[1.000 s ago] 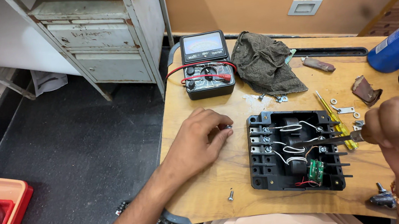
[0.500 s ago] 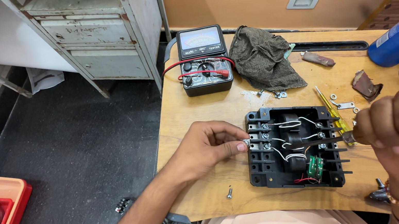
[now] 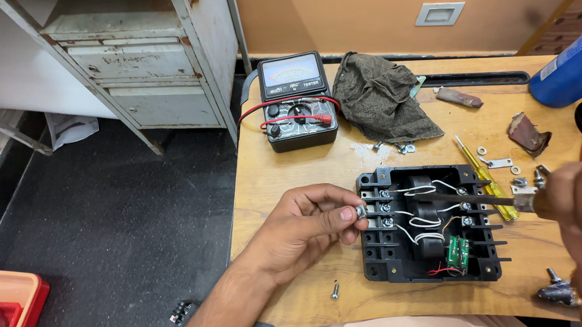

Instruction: The person repairs an electrical component by cleaning small parts with a cloth, positioning wires and metal plates within a black housing, and using a screwdriver to tighten screws on terminal connections.

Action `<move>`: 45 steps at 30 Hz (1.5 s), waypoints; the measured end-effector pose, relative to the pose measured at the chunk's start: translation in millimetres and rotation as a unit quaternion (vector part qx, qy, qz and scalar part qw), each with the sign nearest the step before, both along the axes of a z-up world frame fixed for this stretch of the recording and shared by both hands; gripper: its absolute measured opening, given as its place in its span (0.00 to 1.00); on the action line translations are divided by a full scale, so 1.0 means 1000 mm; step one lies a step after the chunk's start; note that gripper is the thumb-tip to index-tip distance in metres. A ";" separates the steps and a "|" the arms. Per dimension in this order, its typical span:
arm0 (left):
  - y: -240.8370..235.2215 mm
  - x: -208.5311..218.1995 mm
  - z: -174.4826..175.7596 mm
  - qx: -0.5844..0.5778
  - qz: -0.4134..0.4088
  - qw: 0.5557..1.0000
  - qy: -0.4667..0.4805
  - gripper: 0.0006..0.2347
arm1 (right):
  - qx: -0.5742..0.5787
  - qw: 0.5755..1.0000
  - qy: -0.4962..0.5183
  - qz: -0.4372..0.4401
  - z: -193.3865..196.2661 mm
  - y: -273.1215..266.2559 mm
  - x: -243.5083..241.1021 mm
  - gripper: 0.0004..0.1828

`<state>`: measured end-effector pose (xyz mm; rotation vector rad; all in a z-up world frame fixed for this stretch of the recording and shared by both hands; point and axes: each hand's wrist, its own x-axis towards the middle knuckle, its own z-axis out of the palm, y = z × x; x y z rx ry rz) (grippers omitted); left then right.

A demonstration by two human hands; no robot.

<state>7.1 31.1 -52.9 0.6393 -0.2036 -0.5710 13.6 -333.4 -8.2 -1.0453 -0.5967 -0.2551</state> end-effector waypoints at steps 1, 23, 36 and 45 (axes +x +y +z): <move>0.000 0.000 0.001 0.003 0.002 1.000 0.001 0.09 | -0.052 0.999 -0.016 0.005 0.004 -0.003 -0.001 0.22; -0.018 0.015 0.007 0.130 0.050 0.990 -0.023 0.09 | -0.496 0.697 0.281 -0.434 0.045 -0.166 0.082 0.15; -0.013 0.019 0.018 0.208 0.094 0.973 0.011 0.08 | -0.739 0.437 0.244 -0.451 -0.004 -0.166 0.120 0.25; -0.017 0.022 0.015 0.150 0.099 0.984 -0.012 0.08 | -0.727 0.528 0.064 -0.434 0.065 -0.029 0.064 0.17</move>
